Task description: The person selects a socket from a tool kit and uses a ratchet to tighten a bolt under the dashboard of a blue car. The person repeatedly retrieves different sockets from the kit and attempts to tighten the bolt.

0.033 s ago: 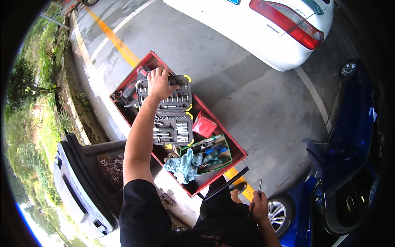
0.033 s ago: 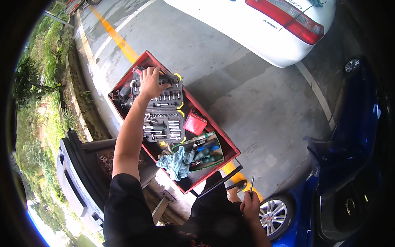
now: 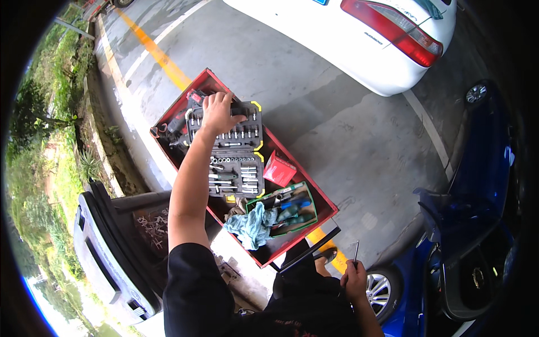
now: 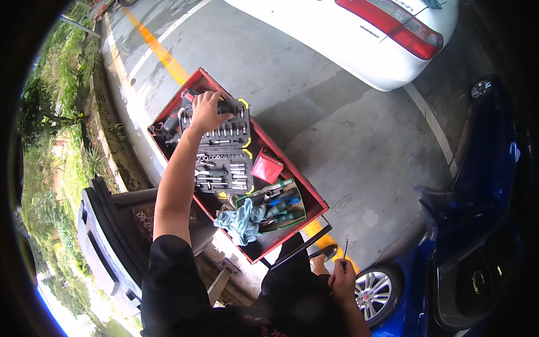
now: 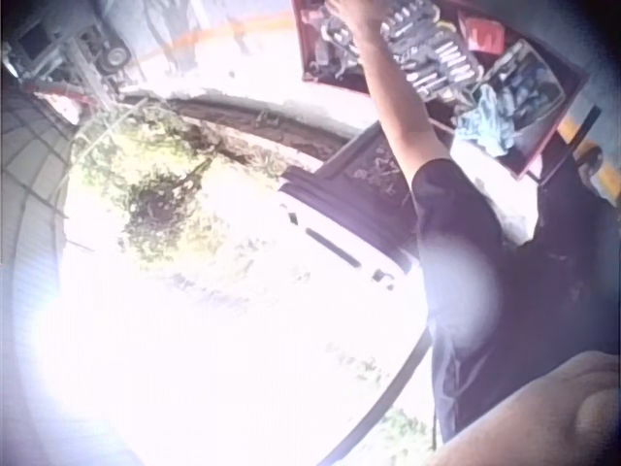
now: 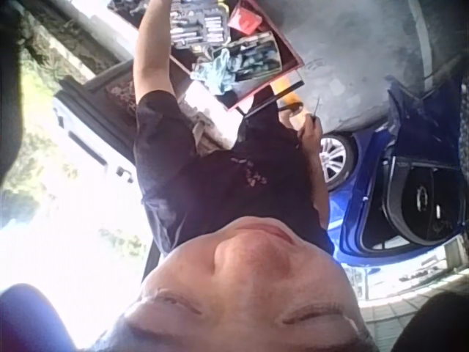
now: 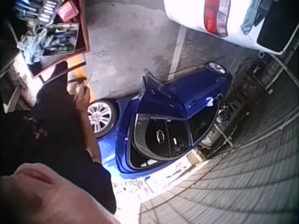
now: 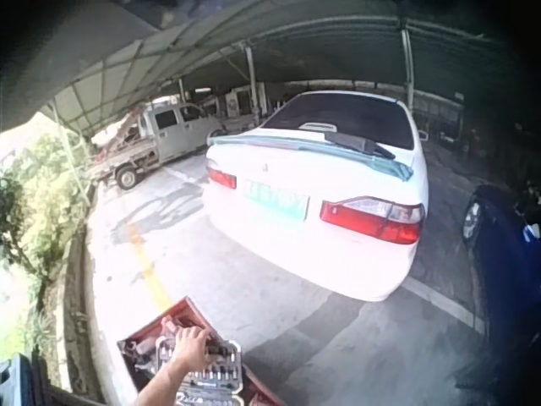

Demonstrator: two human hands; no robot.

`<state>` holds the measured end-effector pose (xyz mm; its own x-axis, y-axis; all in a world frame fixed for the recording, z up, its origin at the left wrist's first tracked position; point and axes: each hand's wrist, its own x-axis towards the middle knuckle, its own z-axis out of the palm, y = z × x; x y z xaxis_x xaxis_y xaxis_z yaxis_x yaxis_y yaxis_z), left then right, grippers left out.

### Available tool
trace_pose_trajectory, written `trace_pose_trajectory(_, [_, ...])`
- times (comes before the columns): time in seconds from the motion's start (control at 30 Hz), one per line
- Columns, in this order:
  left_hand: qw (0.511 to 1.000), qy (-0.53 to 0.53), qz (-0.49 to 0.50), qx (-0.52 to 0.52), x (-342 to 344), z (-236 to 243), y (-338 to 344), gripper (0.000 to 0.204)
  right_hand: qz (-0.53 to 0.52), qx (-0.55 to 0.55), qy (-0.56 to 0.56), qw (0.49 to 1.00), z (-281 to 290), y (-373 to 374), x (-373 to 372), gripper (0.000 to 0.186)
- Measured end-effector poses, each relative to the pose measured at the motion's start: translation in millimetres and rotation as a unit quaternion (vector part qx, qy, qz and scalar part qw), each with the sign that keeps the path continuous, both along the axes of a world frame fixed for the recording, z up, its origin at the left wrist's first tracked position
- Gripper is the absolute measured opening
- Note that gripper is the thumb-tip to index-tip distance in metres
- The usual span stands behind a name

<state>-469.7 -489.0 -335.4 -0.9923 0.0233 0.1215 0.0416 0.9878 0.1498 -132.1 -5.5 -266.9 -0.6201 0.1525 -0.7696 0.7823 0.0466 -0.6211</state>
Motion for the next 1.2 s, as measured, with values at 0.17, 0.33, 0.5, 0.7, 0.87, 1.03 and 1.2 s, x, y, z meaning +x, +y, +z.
trace_pose_trajectory(0.17, [0.994, -0.068, -0.058, 0.060, -7.4, -9.8, -15.1, 0.061, -0.009, -0.001, 0.005, 1.000, -1.5, -2.1, -3.6, 0.021])
trace_pose_trajectory(0.33, [0.991, 0.128, 0.013, 0.039, 6.8, -10.4, 0.7, 0.040, -0.025, 0.006, 0.013, 1.000, -1.9, -2.0, -4.5, 0.020])
trace_pose_trajectory(0.5, [0.948, -0.022, 0.157, 0.277, 34.5, -37.2, 23.2, 0.027, -0.024, 0.001, 0.005, 1.000, -2.8, -4.8, -9.0, 0.021])
trace_pose_trajectory(0.7, [0.943, -0.034, 0.173, 0.282, 29.9, -37.3, 24.6, 0.022, -0.001, 0.001, 0.001, 1.000, -4.1, -10.8, -10.1, 0.023])
trace_pose_trajectory(0.87, [0.944, -0.027, 0.174, 0.279, 28.0, -30.3, 19.0, 0.019, -0.018, 0.007, -0.006, 1.000, -4.3, -9.1, -9.9, 0.023])
trace_pose_trajectory(1.03, [0.984, 0.010, 0.142, 0.104, 19.9, -24.1, 25.2, 0.021, -0.013, 0.005, -0.002, 1.000, -6.4, -7.8, -8.2, 0.022])
trace_pose_trajectory(1.2, [0.981, 0.035, 0.147, 0.126, 21.0, -35.0, 20.6, 0.021, -0.012, 0.002, -0.004, 1.000, -6.2, -4.7, -9.5, 0.021])
